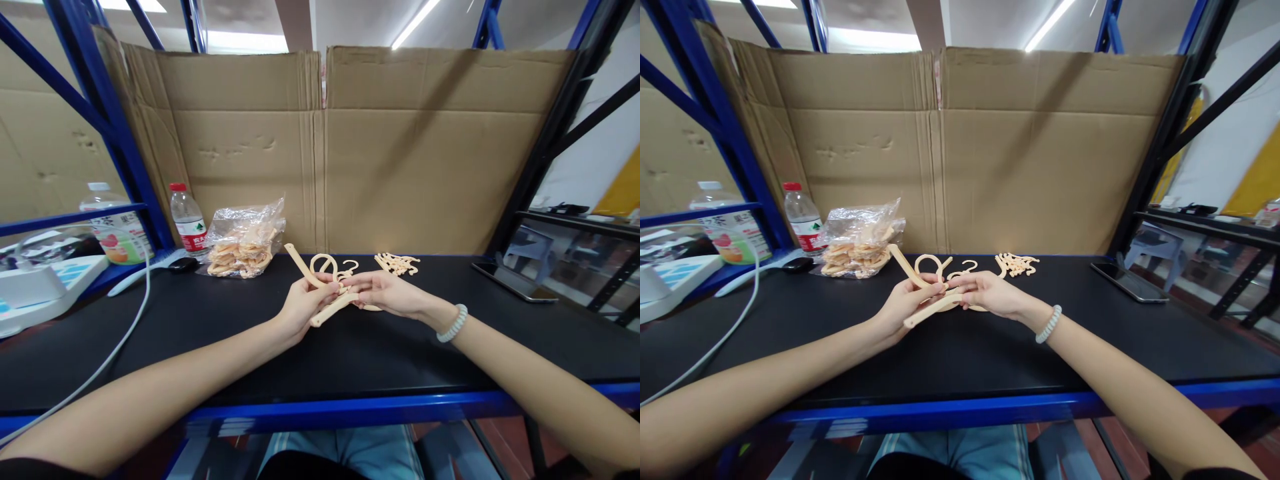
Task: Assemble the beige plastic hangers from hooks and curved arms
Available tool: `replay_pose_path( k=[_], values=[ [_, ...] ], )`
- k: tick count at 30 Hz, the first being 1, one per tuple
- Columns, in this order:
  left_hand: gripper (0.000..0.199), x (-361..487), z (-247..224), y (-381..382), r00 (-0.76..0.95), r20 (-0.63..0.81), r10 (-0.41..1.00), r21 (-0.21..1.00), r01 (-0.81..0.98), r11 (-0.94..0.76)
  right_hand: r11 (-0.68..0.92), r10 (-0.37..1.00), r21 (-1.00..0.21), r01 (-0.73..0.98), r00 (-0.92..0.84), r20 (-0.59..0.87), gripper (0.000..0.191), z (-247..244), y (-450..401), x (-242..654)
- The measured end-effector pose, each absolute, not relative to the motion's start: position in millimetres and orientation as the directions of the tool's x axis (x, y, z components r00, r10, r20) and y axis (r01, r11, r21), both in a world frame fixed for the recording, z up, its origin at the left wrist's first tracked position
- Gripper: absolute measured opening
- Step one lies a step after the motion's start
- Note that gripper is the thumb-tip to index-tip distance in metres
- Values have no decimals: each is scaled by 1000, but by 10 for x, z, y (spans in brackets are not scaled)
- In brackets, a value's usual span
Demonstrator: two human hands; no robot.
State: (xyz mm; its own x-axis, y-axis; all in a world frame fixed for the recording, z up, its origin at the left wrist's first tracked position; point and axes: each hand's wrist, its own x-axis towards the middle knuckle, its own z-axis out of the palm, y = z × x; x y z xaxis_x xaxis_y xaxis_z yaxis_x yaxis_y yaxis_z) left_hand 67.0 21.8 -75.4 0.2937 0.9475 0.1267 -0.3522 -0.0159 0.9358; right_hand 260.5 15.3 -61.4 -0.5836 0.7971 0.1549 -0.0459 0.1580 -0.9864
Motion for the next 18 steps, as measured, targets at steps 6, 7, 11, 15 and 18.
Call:
replay_pose_path(
  k=[6,7,11,15,18],
  values=[
    [32,685,-753,197,286,211,935,921,-379,-92,106,853,-961,-254,-474,219,22,-604,201,2633],
    [33,685,-761,200,291,208,934,922,-376,-88,116,871,-953,-280,-432,233,23,-623,217,2631],
    [32,675,-788,236,361,208,909,940,-330,-84,193,900,-945,-262,-337,277,27,-716,262,2610],
    [25,653,-787,271,442,261,858,953,-259,-157,269,870,-950,-159,-383,311,29,-723,232,2588],
    [21,637,-795,297,463,289,838,953,-222,-206,331,843,-938,-101,-415,342,29,-688,195,2579]
  ],
)
